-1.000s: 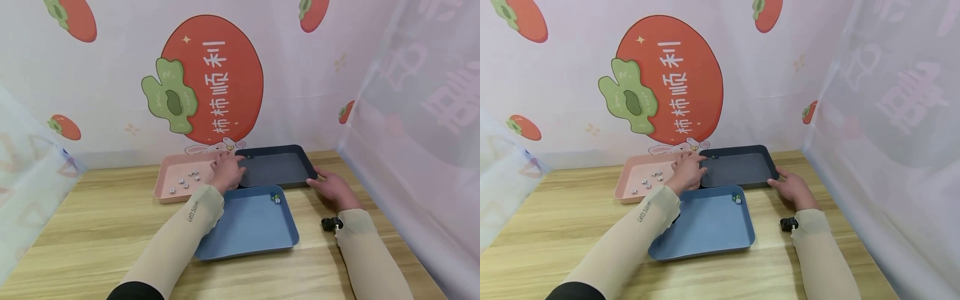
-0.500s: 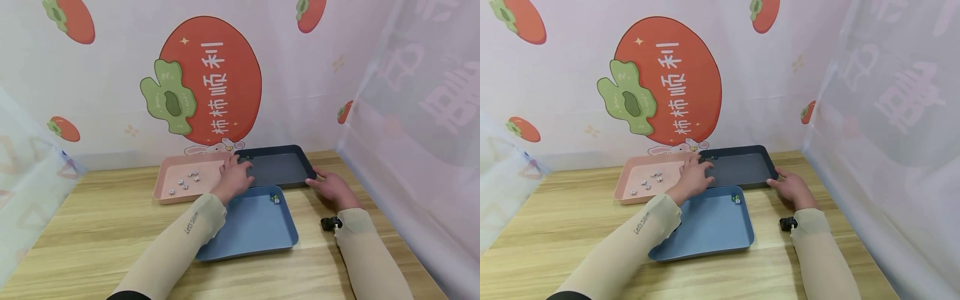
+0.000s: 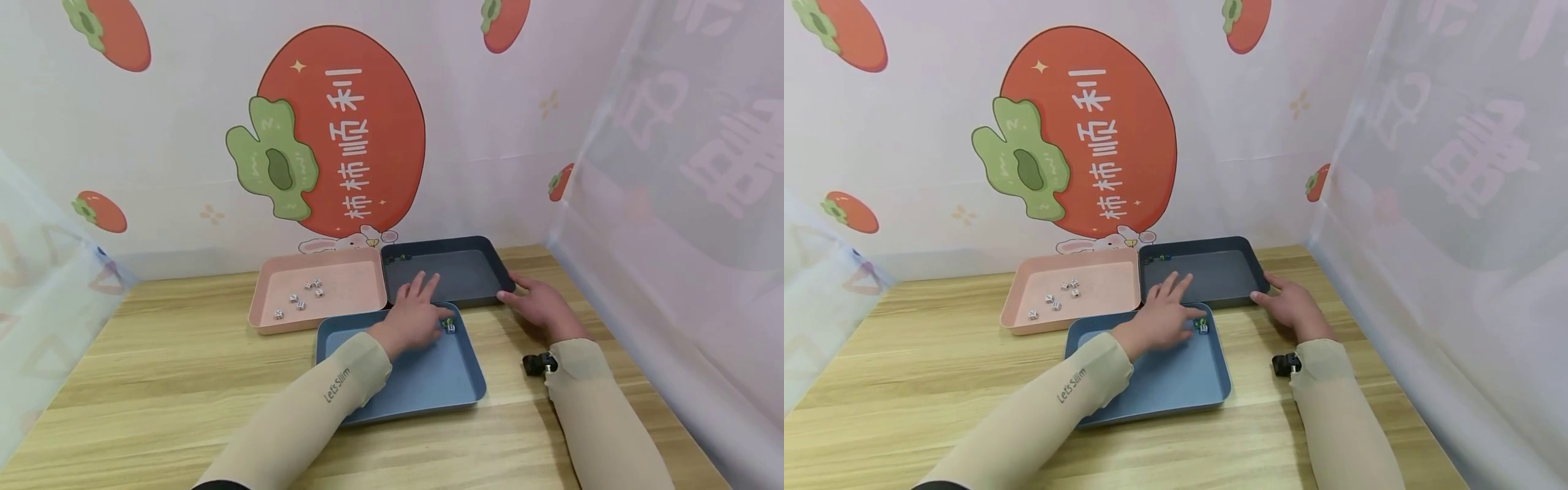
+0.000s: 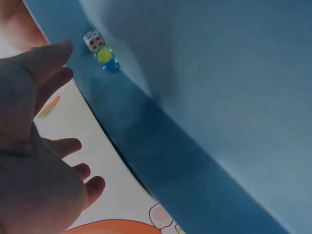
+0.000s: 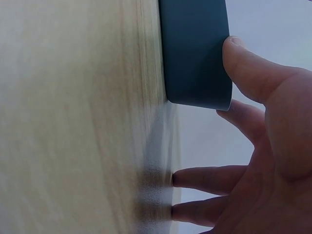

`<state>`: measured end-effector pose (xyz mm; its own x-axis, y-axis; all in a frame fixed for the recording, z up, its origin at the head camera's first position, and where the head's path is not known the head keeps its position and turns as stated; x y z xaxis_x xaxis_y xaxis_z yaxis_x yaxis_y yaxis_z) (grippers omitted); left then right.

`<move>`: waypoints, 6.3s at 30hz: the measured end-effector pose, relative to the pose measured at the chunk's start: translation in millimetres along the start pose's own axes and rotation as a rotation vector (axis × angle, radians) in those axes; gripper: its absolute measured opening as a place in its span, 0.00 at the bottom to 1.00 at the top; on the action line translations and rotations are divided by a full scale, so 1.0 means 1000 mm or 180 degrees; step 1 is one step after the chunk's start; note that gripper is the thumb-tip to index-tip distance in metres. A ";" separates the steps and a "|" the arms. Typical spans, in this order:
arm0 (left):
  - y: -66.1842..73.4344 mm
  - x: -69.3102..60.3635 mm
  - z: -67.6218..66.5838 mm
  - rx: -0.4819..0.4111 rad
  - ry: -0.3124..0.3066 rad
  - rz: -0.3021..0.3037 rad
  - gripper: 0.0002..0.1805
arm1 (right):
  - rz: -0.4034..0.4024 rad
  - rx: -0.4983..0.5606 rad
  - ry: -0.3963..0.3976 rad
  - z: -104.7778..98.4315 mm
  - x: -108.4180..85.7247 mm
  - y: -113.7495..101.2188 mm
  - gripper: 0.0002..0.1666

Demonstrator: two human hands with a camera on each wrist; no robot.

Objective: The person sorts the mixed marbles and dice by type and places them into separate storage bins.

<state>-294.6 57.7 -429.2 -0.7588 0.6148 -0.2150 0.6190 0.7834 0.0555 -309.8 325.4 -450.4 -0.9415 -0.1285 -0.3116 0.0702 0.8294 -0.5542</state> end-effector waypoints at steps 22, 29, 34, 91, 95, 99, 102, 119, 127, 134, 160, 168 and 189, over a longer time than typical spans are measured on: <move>0.008 0.003 0.012 0.0001 -0.0063 0.0133 0.04 | 0.0001 -0.0026 -0.0003 0.000 0.000 -0.001 0.52; 0.007 -0.001 0.011 -0.0041 -0.0101 0.0204 0.09 | -0.0010 -0.0025 0.0025 -0.001 0.001 0.001 0.51; 0.007 -0.004 0.009 -0.0026 -0.0106 0.0268 0.07 | -0.0023 -0.0015 0.0020 -0.001 0.001 0.001 0.51; -0.229 -0.091 0.012 -0.1071 0.0313 -0.1461 0.13 | 0.0000 0.0050 -0.0010 -0.001 -0.002 -0.004 0.53; -0.227 -0.092 0.011 -0.1094 0.0283 -0.1458 0.14 | -0.0001 0.0041 -0.0002 -0.001 -0.001 -0.003 0.52; -0.217 -0.084 0.005 -0.1221 0.0298 -0.1381 0.17 | 0.0007 0.0051 -0.0001 -0.002 -0.002 -0.002 0.52; -0.193 -0.073 -0.008 -0.1348 0.0495 -0.1220 0.20 | 0.0015 0.0085 -0.0011 -0.002 -0.003 -0.001 0.52; -0.038 -0.023 -0.027 -0.0648 0.0623 -0.0059 0.27 | -0.0034 0.0041 -0.0006 -0.004 -0.001 0.000 0.53; -0.014 -0.005 -0.005 -0.0621 0.0259 -0.0066 0.22 | -0.0030 0.0063 -0.0029 0.001 -0.002 -0.001 0.51; -0.009 0.004 0.008 -0.0620 0.0224 -0.0101 0.15 | -0.0051 0.0058 0.0024 0.001 0.000 0.000 0.52; -0.012 0.013 0.017 -0.0556 -0.0002 -0.0131 0.10 | -0.0043 -0.0027 0.0051 -0.001 -0.001 -0.002 0.51; -0.011 0.012 0.017 -0.0575 -0.0028 -0.0110 0.10 | -0.0043 -0.0020 0.0017 -0.001 -0.001 -0.003 0.51; -0.015 0.012 0.013 -0.0741 0.0059 0.0023 0.09 | -0.0075 -0.0040 0.0030 -0.001 -0.002 -0.002 0.50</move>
<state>-310.2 52.0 -445.2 -0.7594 0.6204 -0.1958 0.5627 0.7775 0.2809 -308.8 324.6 -447.6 -0.9459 -0.1430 -0.2914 0.0439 0.8331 -0.5514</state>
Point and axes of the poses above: each hand's wrist, its own x-axis towards the middle knuckle, its own z-axis out of the palm, y = z × x, the point moved 3 cm from there along x, towards the middle knuckle, and after that the axes turned 10 degrees about -y, right-handed, at the moved point
